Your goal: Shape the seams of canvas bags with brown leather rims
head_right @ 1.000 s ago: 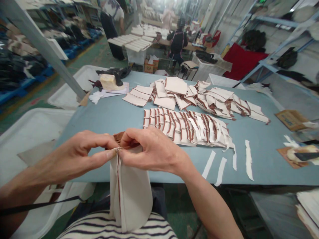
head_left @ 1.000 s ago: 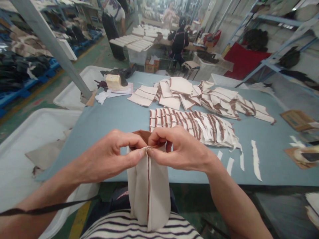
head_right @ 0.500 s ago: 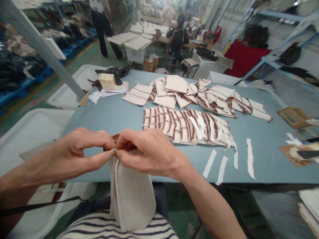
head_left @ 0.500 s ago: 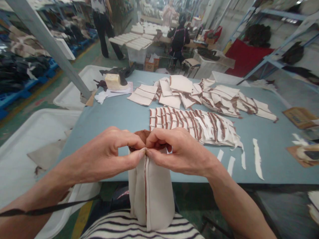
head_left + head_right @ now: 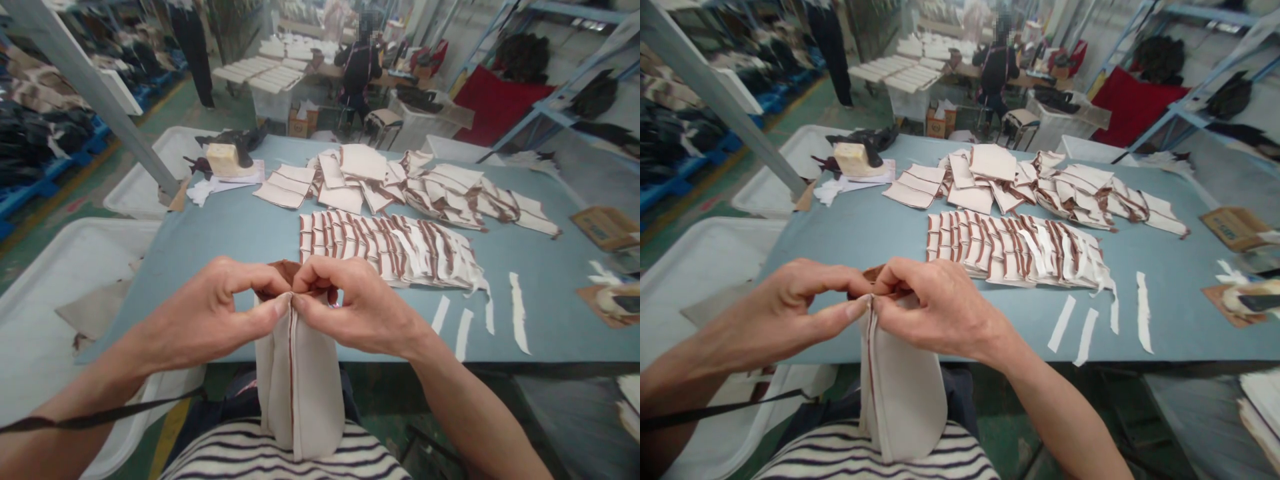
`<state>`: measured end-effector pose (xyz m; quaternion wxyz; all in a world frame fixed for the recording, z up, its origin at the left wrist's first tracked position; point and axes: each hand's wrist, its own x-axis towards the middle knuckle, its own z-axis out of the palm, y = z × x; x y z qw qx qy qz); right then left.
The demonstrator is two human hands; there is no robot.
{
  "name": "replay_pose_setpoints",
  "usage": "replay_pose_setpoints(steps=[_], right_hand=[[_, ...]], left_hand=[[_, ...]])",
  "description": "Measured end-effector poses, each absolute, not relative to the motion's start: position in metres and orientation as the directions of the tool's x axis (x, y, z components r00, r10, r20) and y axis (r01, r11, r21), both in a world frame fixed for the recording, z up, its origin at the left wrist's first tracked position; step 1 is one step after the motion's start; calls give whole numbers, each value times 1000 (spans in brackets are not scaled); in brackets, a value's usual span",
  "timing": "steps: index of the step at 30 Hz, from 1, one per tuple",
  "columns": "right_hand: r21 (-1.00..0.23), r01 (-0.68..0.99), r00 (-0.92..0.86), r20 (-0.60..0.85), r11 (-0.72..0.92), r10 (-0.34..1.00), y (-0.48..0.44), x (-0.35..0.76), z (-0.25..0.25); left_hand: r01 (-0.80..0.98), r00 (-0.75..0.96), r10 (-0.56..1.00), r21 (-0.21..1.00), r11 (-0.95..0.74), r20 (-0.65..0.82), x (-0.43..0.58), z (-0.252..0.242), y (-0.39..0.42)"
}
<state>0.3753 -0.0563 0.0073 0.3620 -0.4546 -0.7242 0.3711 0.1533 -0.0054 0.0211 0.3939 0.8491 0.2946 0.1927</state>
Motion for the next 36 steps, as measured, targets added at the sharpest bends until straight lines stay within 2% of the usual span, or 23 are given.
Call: replay_pose_setpoints(steps=[5, 8, 12, 14, 17, 19, 25, 29, 36], right_hand=[[-841, 399, -386, 207, 365, 899, -54, 377, 7], [-774, 455, -400, 264, 441, 877, -55, 376, 11], [-652, 593, -343, 328, 473, 880, -57, 370, 12], [-635, 621, -298, 350, 459, 888, -57, 366, 9], [-679, 606, -227, 352, 414, 908, -55, 363, 1], [-739, 572, -190, 304, 357, 934, -53, 362, -4], [-947, 283, -276, 72, 152, 959, -40, 371, -14], [-977, 175, -344, 57, 124, 937, -34, 374, -15], [-983, 145, -321, 60, 112, 945, -33, 371, -16]], left_hand=[[355, 777, 623, 758, -548, 86, 149, 22, 2], [361, 792, 607, 752, -551, 65, 149, 24, 3], [387, 735, 667, 730, -563, 124, 156, 25, -4], [401, 695, 702, 726, -559, 156, 162, 24, -8], [421, 630, 756, 741, -523, 177, 170, 19, -12], [429, 603, 784, 769, -475, 148, 173, 14, -11], [385, 644, 765, 861, -331, 7, 168, 4, 3], [357, 704, 709, 887, -292, -49, 162, 3, 12], [395, 704, 706, 869, -299, -77, 164, 6, 9]])
